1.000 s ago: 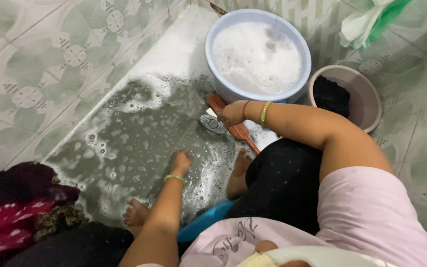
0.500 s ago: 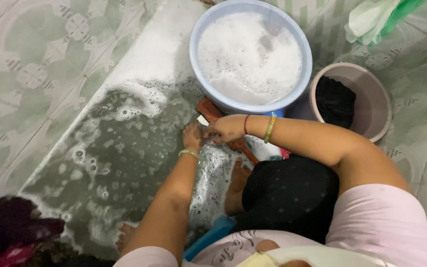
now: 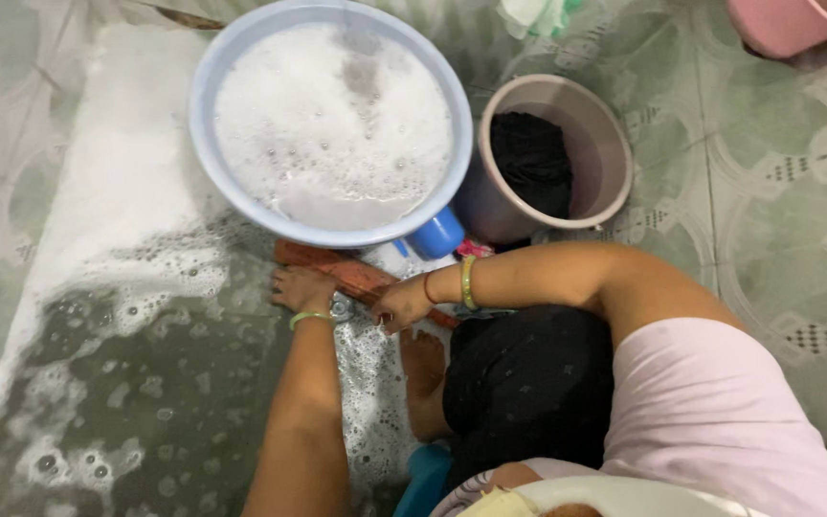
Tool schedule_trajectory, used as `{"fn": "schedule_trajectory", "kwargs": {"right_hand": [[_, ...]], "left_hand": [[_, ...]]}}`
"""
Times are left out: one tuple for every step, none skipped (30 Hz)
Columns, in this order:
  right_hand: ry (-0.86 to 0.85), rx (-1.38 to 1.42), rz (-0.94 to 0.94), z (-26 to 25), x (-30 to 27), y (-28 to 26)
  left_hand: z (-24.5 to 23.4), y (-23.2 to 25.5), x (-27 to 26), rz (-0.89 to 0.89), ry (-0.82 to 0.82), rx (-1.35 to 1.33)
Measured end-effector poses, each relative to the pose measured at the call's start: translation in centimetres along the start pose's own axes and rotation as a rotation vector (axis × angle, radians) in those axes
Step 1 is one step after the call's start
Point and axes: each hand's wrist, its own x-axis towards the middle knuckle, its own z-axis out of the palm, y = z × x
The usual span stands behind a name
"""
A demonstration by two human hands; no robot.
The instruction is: The person washes clothes by hand in a tiled room. They scrub a red patterned cloth and a black garment on the wet floor using soap and a brush, then rinse them in a basin of soapy water.
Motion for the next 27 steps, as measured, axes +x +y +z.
{"fn": "schedule_trajectory", "kwargs": {"right_hand": [[0.003, -0.018, -0.007, 0.1, 0.3, 0.2], [0.005, -0.036, -0.014, 0.3, 0.0, 0.3], [0.015, -0.026, -0.009, 0.3, -0.2, 0.4], [0.025, -0.016, -0.004, 0.3, -0.2, 0.3], [0.036, -0.009, 0.001, 0.2, -0.3, 0.2], [0.024, -0.014, 0.027, 0.1, -0.2, 0.2], [0.012, -0.018, 0.056, 0.0, -0.2, 0.2], [0.0, -0.022, 0.084, -0.1, -0.2, 0.2], [0.009, -0.028, 0.077, 0.0, 0.1, 0.2], [0.018, -0.033, 0.07, 0.2, 0.4, 0.2], [0.029, -0.037, 0.063, 0.5, 0.8, 0.3], [0.024, -0.034, 0.051, 0.7, 1.1, 0.4], [0.021, -0.033, 0.045, 0.8, 1.3, 0.9], [0.018, -0.033, 0.038, 0.9, 1.6, 1.4], [0.023, -0.044, 0.026, 1.3, 1.8, 1.8], [0.028, -0.055, 0.013, 1.7, 1.9, 2.2], [0.032, -0.071, -0.002, 1.8, 2.1, 2.6], [0.027, -0.079, 0.003, 1.8, 2.2, 2.9], [0.023, -0.084, 0.008, 1.8, 2.4, 2.9], [0.02, -0.088, 0.012, 1.7, 2.6, 2.8], [0.048, -0.065, 0.02, 1.5, 2.7, 2.3], [0.076, -0.041, 0.028, 1.1, 2.7, 1.6], [0.105, -0.024, 0.032, 0.2, 2.7, 0.6], [0.096, 0.12, 0.116, -0.9, 2.7, -0.6], [0.084, 0.263, 0.2, -2.2, 2.4, -1.9], [0.069, 0.405, 0.282, -3.6, 2.1, -3.3], [0.146, 0.669, 0.195, -5.0, 1.5, -4.7]], "left_hand": [[0.2, -0.2, 0.3, 0.004, -0.011, 0.017], [0.7, -0.3, 0.4, 0.032, 0.022, 0.084], [1.3, -0.4, 0.4, 0.052, 0.057, 0.148], [1.8, -0.7, 0.3, 0.073, 0.093, 0.212], [2.3, -1.1, 0.3, 0.08, 0.142, 0.198], [2.7, -1.5, 0.2, 0.087, 0.191, 0.184], [3.0, -1.8, 0.0, 0.094, 0.239, 0.169], [3.2, -2.0, -0.1, 0.1, 0.268, 0.148], [3.3, -2.4, -0.4, 0.104, 0.297, 0.13], [3.3, -2.7, -0.7, 0.108, 0.326, 0.111], [3.1, -3.0, -1.0, 0.109, 0.327, 0.071], [2.7, -3.2, -1.3, 0.111, 0.329, 0.032], [2.3, -3.1, -1.4, 0.117, 0.331, -0.012], [1.7, -3.0, -1.5, 0.134, 0.336, -0.018], [1.2, -3.1, -1.6, 0.147, 0.337, -0.023], [0.7, -3.3, -1.7, 0.161, 0.339, -0.027], [0.1, -3.5, -1.8, 0.171, 0.357, 0.021], [-0.5, -3.7, -1.7, 0.182, 0.375, 0.069], [-1.0, -4.1, -1.8, 0.194, 0.391, 0.12], [-1.5, -4.6, -2.0, 0.14, 0.345, 0.057], [-1.9, -5.2, -2.4, 0.083, 0.297, -0.005], [-2.2, -5.7, -3.0, 0.026, 0.25, -0.067], [-2.7, -6.0, -3.7, 0.018, 0.292, -0.252], [-3.0, -6.4, -5.0, 0.012, 0.334, -0.437], [-3.8, -6.6, -6.1, 0.006, 0.376, -0.621], [-4.6, -6.2, -7.3, 0.189, 0.454, -0.856], [-5.0, -5.3, -9.3, 0.376, 0.528, -1.087]]}}
